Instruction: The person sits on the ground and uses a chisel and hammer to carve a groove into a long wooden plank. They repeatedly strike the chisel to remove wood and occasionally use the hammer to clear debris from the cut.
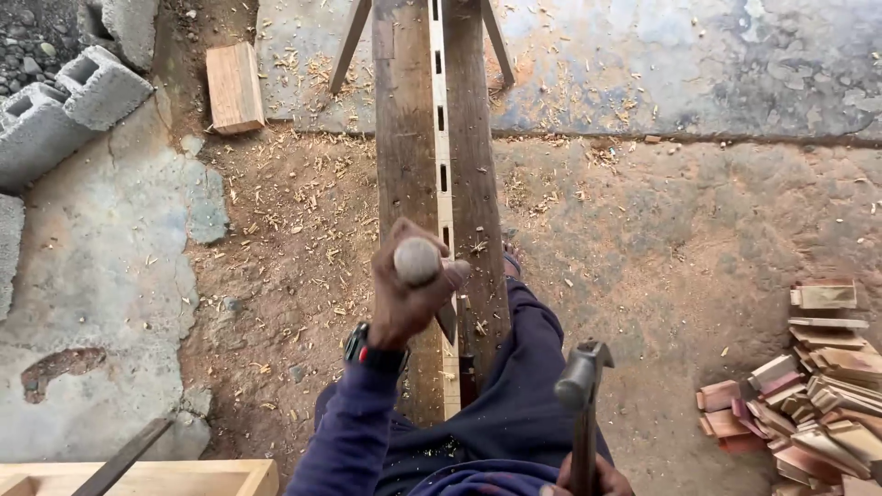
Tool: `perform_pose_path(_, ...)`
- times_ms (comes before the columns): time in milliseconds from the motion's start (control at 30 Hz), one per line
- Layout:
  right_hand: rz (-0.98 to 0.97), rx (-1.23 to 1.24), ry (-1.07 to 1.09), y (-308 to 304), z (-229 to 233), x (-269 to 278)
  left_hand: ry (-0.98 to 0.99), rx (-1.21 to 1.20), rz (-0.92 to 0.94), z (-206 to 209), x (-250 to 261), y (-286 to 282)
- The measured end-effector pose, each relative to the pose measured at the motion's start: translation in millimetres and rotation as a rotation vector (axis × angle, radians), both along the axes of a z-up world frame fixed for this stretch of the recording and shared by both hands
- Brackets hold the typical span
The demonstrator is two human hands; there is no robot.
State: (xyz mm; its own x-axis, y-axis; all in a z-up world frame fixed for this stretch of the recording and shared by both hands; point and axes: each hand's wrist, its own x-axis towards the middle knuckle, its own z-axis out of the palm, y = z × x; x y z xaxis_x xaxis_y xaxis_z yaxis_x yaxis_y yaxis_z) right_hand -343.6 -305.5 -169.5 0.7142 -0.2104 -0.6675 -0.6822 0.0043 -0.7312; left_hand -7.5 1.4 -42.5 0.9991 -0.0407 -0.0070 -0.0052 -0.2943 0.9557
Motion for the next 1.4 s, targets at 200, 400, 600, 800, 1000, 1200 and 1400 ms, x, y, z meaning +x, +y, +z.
perform_pose_path(200,-0.15,0.081,-0.119,11,41,22,-0.14,-0.353,-0.217,9,10,-38)
perform_pose_path(400,-0.14,0.046,-0.105,9,37,22,-0.107,-0.239,-0.265,0,8,-41)
perform_pose_path(600,-0.19,0.139,-0.042,16,57,33,-0.074,-0.258,-0.275,-21,10,-43)
perform_pose_path(800,-0.1,0.125,-0.165,16,52,32,-0.137,-0.226,-0.364,-25,10,-40)
perform_pose_path(1000,-0.012,0.203,-0.066,34,117,91,-0.121,-0.073,-0.531,-14,4,-36)
perform_pose_path(1200,0.104,0.222,-0.273,40,140,148,-0.208,-0.059,-0.619,-14,-3,-31)
perform_pose_path(1400,0.388,-0.075,0.003,57,167,201,-0.153,-0.14,-0.635,6,-4,-24)
